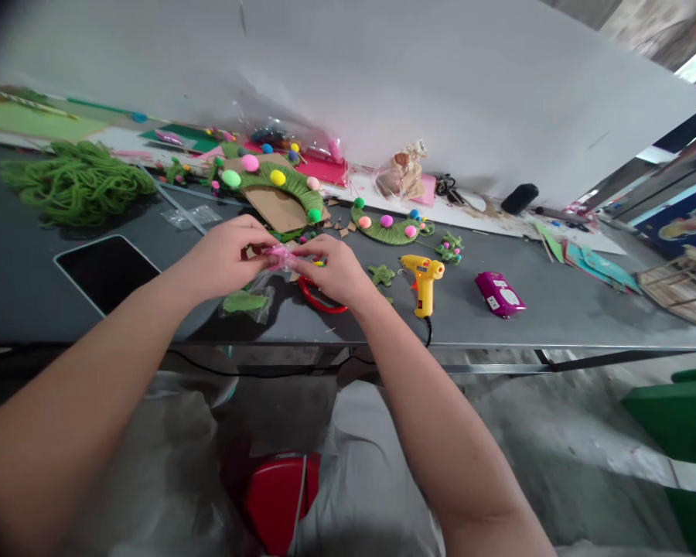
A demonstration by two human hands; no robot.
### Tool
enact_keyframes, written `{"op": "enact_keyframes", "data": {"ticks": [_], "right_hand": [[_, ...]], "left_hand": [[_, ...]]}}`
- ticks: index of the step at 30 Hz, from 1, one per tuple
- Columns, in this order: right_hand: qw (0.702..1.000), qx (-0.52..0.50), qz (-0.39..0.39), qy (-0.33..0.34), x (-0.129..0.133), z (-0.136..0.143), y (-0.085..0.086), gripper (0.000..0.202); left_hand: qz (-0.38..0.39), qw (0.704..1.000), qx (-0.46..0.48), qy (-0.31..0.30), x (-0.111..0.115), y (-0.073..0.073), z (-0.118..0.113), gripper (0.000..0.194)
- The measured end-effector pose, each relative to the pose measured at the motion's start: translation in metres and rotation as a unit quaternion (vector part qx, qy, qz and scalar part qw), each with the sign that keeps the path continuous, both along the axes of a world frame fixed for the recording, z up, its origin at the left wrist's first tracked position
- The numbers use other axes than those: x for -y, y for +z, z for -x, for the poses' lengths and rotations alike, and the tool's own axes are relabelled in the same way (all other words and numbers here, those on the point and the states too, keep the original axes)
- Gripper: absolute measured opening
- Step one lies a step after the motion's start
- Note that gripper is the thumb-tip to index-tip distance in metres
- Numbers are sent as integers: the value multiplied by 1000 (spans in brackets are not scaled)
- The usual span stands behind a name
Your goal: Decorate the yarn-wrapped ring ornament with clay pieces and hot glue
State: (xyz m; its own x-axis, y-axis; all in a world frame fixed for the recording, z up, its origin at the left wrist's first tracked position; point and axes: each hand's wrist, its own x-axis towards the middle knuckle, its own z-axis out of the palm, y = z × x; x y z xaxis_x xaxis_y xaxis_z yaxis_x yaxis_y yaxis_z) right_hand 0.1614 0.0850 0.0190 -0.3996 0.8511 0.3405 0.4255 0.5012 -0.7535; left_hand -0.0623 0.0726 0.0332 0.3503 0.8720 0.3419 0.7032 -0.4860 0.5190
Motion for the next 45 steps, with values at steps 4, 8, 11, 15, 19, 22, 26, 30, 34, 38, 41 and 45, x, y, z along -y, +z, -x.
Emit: {"op": "enact_keyframes", "data": {"ticks": [4,8,11,15,19,22,26,30,34,38,41,45], "right_hand": [[1000,-21,3,-13,2,1,0,17],[999,-36,7,-31,5,8,-2,15],[997,-46,15,-56,1,9,-2,12],[977,-100,0,-190,-19,-6,0,25],[943,-137,19,-302,-49,-16,-6,55],[937,-122,42,-324,-70,-8,-12,60],[938,-84,44,-333,-91,4,-7,37],[925,-74,39,-370,-102,7,2,30],[907,-96,24,-409,-105,12,3,44],[895,-136,18,-425,-103,23,3,56],[906,-165,5,-390,-93,30,7,61],[930,-202,3,-308,-59,29,16,59]], "left_hand": [[-11,1000,1,-2,3,0,-5,21],[-10,1000,-27,-8,4,3,-7,21],[2,998,-65,16,1,3,-3,19],[22,990,-115,76,-6,2,10,16],[33,985,-144,84,-12,1,14,23],[44,981,-168,81,-16,-2,7,23],[61,978,-188,70,-23,-7,-4,20],[73,978,-185,63,-26,-7,-10,31],[78,983,-151,66,-22,-4,-14,32],[67,992,-76,79,-17,2,-17,28],[65,995,6,75,-12,7,-19,19],[104,983,146,36,-5,11,-27,29]]}}
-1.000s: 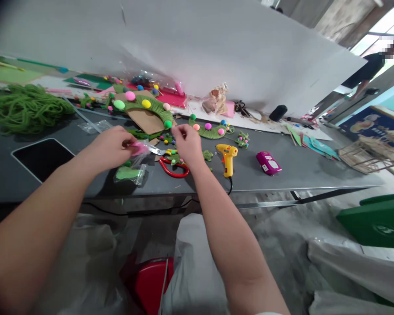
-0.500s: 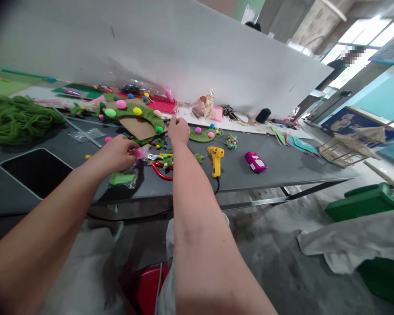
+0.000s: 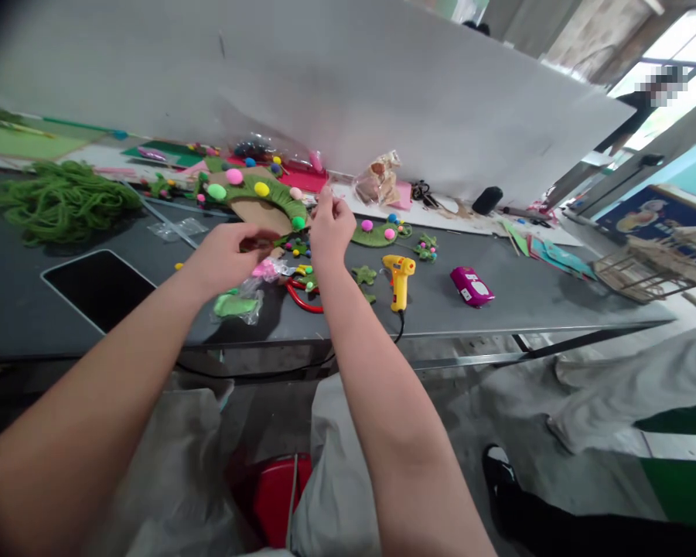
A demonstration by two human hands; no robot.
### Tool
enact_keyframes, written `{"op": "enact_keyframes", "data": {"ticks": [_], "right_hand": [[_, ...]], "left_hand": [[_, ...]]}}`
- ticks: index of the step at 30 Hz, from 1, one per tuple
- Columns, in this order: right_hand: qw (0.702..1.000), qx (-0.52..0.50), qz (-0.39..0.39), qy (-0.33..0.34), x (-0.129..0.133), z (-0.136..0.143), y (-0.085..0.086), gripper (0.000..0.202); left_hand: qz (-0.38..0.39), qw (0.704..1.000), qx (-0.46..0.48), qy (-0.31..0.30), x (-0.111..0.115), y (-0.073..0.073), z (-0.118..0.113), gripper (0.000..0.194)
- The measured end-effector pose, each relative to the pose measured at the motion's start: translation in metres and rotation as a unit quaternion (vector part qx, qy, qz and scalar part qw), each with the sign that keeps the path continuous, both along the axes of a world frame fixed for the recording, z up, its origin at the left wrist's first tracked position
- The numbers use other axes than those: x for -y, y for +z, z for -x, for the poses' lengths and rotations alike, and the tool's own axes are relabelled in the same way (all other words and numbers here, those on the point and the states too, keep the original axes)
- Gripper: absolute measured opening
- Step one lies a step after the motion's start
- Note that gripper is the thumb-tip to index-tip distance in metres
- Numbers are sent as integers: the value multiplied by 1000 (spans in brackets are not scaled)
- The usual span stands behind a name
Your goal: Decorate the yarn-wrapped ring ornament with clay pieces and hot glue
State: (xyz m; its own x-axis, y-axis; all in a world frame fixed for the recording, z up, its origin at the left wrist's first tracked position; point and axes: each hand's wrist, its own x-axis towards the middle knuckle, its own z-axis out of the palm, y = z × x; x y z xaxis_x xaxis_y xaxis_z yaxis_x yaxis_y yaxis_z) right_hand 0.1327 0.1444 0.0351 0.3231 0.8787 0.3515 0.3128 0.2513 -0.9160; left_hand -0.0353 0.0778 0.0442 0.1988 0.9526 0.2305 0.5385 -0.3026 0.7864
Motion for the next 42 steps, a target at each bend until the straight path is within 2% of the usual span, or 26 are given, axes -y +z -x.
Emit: {"op": "enact_keyframes", "data": {"ticks": [4,7,10,14,17,20,27,33,35,38,42], "right_hand": [[994,-6,-20,109,49,-13,4,29],[985,-2,-24,171,80,-22,3,19],[976,9,-30,215,100,-26,5,14],[970,19,-43,239,115,-25,11,9],[972,33,-77,220,121,-25,14,6],[972,56,-104,203,120,-27,13,12],[964,128,-156,176,116,-31,10,21],[933,222,-168,229,118,-35,6,30],[931,221,-139,255,120,-38,6,35],[935,165,-86,304,122,-43,9,45],[927,95,-27,363,123,-48,11,34]], "left_hand": [[46,988,143,-24,9,3,-9,33],[79,974,208,-48,18,4,-12,31],[97,963,246,-59,26,4,-11,38],[104,951,288,-48,33,5,-12,45],[123,935,328,-51,36,6,-16,45],[141,920,362,-49,38,7,-20,42],[192,892,405,-58,49,15,-24,24],[197,880,430,-41,52,14,-23,16],[204,883,421,-31,50,13,-22,18],[210,892,401,-19,49,15,-22,31],[197,921,334,-17,52,17,-25,57]]}}
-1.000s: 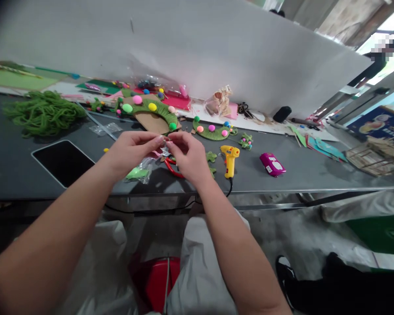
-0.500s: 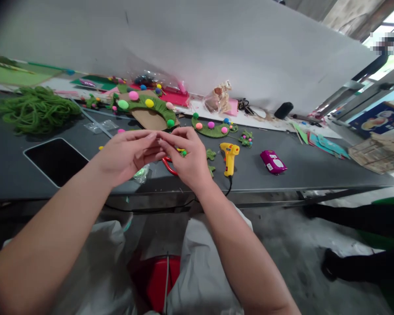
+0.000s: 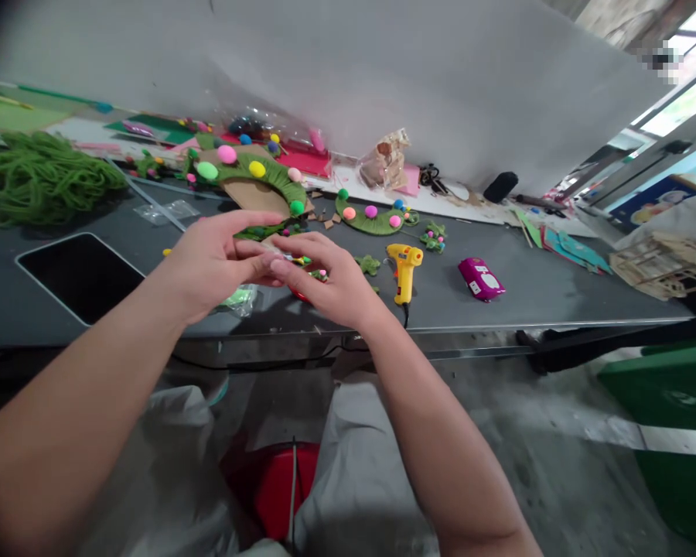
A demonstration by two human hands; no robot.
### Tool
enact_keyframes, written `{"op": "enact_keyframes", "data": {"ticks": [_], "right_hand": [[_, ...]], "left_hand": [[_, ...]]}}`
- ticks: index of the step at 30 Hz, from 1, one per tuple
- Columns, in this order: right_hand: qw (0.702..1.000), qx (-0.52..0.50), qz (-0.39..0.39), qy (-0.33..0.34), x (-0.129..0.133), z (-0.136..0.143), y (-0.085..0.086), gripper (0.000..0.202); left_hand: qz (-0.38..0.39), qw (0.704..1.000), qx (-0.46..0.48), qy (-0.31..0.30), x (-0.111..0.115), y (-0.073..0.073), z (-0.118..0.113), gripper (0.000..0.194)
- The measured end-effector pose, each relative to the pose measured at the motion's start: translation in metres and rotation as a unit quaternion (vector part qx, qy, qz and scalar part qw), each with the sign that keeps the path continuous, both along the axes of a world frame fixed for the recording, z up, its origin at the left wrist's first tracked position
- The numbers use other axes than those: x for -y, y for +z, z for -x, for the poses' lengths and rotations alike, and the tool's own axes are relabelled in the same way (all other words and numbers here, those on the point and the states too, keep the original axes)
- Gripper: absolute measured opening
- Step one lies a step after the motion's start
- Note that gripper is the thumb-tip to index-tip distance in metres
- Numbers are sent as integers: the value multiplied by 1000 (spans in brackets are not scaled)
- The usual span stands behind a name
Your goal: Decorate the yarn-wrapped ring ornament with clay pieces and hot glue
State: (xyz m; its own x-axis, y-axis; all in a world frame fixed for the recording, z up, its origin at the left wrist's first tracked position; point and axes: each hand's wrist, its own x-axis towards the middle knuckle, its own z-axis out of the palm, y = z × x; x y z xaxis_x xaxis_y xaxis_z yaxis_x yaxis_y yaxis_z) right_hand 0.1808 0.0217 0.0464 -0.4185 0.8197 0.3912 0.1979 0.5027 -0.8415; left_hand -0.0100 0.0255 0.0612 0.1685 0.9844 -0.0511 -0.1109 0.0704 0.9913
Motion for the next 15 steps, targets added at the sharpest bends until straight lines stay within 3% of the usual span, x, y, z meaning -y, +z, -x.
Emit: {"op": "enact_keyframes", "data": {"ticks": [3,9,15], "right_hand": [[999,-30,40,1,-4,0,-4,26],[992,-106,35,-66,-12,-1,-9,17],[980,-42,-125,-149,-12,-3,-7,7]], "left_hand": [[-21,999,-30,-15,3,0,0,65],[24,996,26,-87,8,4,8,61],[54,995,77,-23,4,4,7,14]]}}
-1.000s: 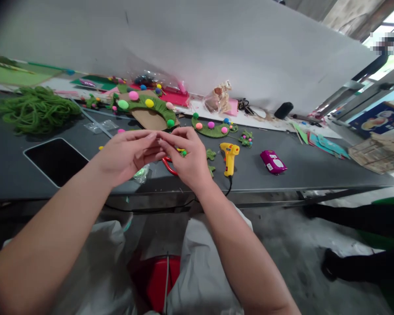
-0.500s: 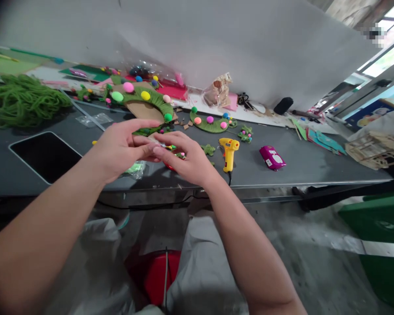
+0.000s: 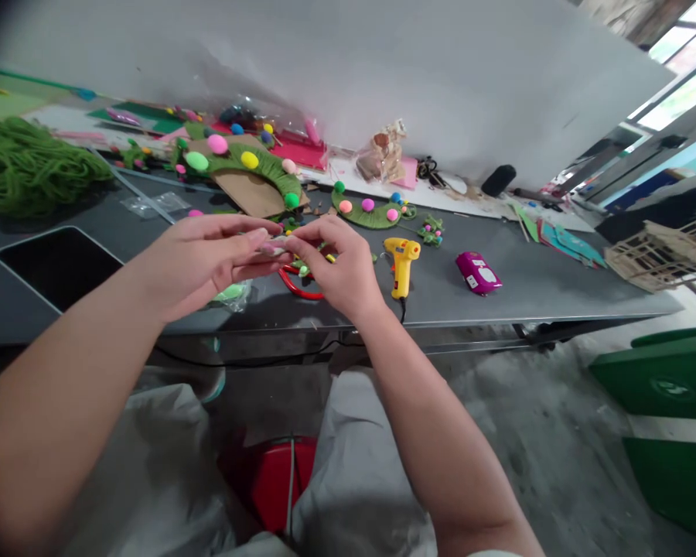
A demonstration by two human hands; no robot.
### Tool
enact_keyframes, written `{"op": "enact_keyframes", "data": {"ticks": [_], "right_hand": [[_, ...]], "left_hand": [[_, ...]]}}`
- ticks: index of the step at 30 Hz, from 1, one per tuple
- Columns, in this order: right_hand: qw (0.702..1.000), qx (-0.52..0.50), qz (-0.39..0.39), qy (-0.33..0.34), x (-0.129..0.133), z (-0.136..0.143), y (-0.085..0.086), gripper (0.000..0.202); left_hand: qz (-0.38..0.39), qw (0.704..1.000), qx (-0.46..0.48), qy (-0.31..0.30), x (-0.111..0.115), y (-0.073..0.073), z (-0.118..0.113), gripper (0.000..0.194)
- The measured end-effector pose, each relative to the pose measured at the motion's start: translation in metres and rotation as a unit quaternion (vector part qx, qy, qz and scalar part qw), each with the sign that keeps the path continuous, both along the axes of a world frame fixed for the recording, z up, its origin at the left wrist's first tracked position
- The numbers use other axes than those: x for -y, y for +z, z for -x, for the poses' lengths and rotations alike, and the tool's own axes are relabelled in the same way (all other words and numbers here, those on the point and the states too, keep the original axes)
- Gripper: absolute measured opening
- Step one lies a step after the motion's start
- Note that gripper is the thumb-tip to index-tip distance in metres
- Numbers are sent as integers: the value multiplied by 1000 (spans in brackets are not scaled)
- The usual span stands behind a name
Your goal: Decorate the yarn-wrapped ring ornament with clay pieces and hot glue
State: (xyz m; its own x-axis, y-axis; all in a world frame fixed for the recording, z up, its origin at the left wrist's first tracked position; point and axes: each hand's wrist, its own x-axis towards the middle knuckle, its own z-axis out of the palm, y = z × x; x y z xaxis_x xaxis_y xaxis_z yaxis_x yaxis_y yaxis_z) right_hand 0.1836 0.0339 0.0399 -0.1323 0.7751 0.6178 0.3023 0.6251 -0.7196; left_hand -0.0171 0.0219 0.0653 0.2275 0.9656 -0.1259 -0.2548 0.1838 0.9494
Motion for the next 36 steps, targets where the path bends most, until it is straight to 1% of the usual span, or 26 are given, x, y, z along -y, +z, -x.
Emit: {"op": "enact_keyframes", "data": {"ticks": [2,4,6,8,10,12,15,16,19,21,25,28,30,32,34,36], "right_hand": [[1000,0,-21,1,0,-1,0,3],[1000,-2,-20,4,0,-1,-1,5],[1000,12,-9,11,0,-2,-3,12],[999,39,1,26,-1,-3,-5,21],[997,62,2,37,-2,-2,-8,31],[997,73,-3,37,-3,-1,-10,31],[996,79,-24,35,-3,2,-11,17],[995,84,-31,37,-2,3,-11,14],[992,112,-50,44,0,4,-9,16],[988,136,-54,48,1,4,-7,14],[984,168,-31,53,3,3,-3,14],[989,142,-6,42,-1,-2,-4,15],[994,109,21,21,-5,-6,-5,15],[995,86,46,7,-9,-10,-8,16],[995,85,58,12,-11,-11,-10,21],[993,102,51,27,-10,-8,-12,27]], "left_hand": [[1,1000,13,15,-2,0,0,8],[5,1000,24,13,-3,0,1,11],[13,999,28,-12,-2,1,2,16],[15,998,28,-51,-1,1,1,21],[12,997,21,-72,1,0,-1,21],[5,998,-2,-55,1,-3,-4,21],[-20,998,-66,-1,0,-7,-8,42],[-29,996,-84,10,0,-8,-8,46],[-33,994,-103,6,-2,-7,-8,42],[-28,993,-118,5,-4,-5,-7,40],[-10,984,-174,31,-7,-1,-6,49],[-19,982,-188,23,-8,-2,-5,50],[-27,983,-182,3,-9,-5,-3,51],[-26,989,-144,-14,-10,-9,-1,53],[-26,995,-93,-36,-9,-13,0,53],[-29,996,-72,-50,-9,-15,-1,50]]}}
